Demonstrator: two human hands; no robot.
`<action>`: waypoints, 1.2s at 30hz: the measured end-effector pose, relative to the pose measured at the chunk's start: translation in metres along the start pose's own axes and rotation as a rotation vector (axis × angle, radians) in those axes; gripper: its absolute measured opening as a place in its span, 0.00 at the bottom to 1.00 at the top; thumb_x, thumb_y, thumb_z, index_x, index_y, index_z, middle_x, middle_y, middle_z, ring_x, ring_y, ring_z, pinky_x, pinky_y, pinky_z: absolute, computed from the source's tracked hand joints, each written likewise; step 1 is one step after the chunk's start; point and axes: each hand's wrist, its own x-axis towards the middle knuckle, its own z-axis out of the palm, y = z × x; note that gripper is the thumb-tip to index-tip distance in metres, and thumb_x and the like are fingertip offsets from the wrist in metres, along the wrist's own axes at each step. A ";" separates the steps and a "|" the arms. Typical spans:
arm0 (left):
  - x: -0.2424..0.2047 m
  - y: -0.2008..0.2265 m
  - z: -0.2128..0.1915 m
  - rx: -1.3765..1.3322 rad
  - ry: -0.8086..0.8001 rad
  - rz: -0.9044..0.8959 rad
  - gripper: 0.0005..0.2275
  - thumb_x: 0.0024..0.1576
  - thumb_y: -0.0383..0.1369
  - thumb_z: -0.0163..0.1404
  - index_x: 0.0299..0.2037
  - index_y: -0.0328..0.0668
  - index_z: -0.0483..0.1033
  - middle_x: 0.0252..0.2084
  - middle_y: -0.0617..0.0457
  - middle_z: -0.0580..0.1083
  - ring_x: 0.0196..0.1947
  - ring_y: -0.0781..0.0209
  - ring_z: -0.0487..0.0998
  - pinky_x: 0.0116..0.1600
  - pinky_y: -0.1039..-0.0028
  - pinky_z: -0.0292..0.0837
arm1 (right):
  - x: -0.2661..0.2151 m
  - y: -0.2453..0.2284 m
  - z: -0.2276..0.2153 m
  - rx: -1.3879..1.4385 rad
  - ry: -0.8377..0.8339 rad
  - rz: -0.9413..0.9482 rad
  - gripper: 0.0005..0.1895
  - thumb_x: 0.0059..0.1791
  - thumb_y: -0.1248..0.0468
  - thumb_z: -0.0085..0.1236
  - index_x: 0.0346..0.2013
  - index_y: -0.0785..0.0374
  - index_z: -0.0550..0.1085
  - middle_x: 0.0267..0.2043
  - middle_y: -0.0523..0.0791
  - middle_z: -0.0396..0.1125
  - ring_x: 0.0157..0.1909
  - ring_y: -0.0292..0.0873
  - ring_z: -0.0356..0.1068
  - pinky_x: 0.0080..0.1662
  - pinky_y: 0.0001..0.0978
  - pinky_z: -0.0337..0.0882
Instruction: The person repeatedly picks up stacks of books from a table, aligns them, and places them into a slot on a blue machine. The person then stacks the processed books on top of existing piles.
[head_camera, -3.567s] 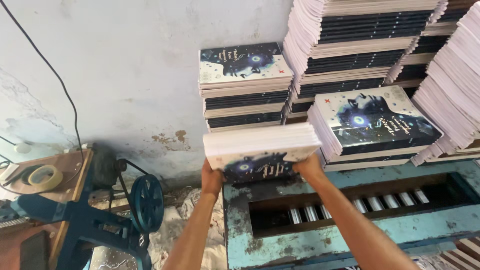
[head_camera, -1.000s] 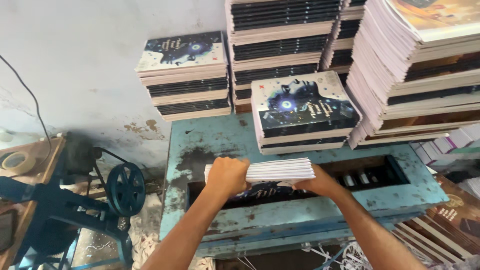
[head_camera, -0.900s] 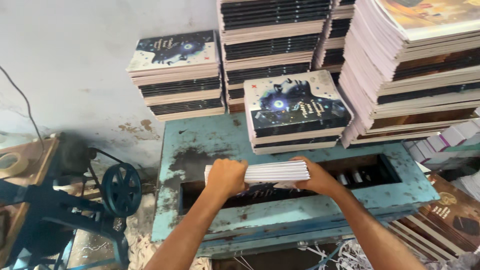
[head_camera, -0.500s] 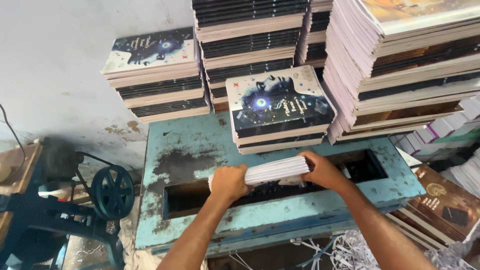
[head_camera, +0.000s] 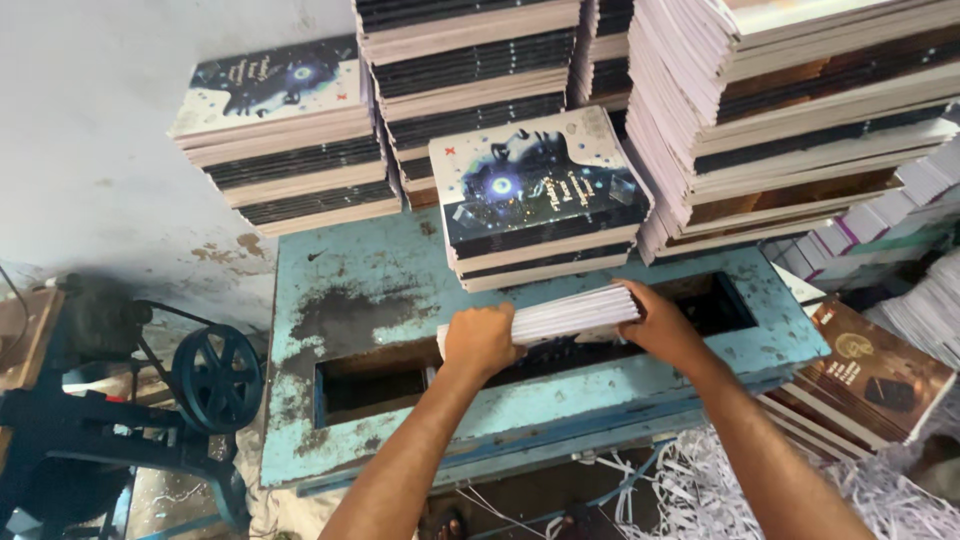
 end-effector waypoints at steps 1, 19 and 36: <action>0.002 0.002 0.001 -0.006 -0.002 -0.001 0.21 0.39 0.43 0.68 0.33 0.39 0.75 0.32 0.40 0.79 0.33 0.38 0.81 0.39 0.51 0.75 | -0.007 -0.006 -0.001 -0.085 0.046 -0.026 0.42 0.38 0.76 0.63 0.66 0.60 0.63 0.51 0.42 0.70 0.53 0.37 0.69 0.53 0.28 0.68; 0.004 0.005 0.002 0.019 0.006 -0.003 0.22 0.38 0.43 0.69 0.35 0.39 0.75 0.32 0.42 0.79 0.33 0.40 0.81 0.38 0.53 0.75 | -0.193 0.159 0.171 0.624 0.482 0.991 0.07 0.44 0.63 0.63 0.34 0.54 0.73 0.25 0.43 0.64 0.23 0.40 0.62 0.26 0.34 0.62; 0.001 0.005 0.009 -0.001 0.024 -0.032 0.21 0.38 0.42 0.69 0.34 0.40 0.75 0.31 0.42 0.80 0.33 0.41 0.82 0.39 0.53 0.75 | -0.165 0.198 0.223 1.284 0.403 1.182 0.17 0.41 0.78 0.47 0.41 0.59 0.68 0.47 0.47 0.66 0.58 0.52 0.64 0.60 0.60 0.67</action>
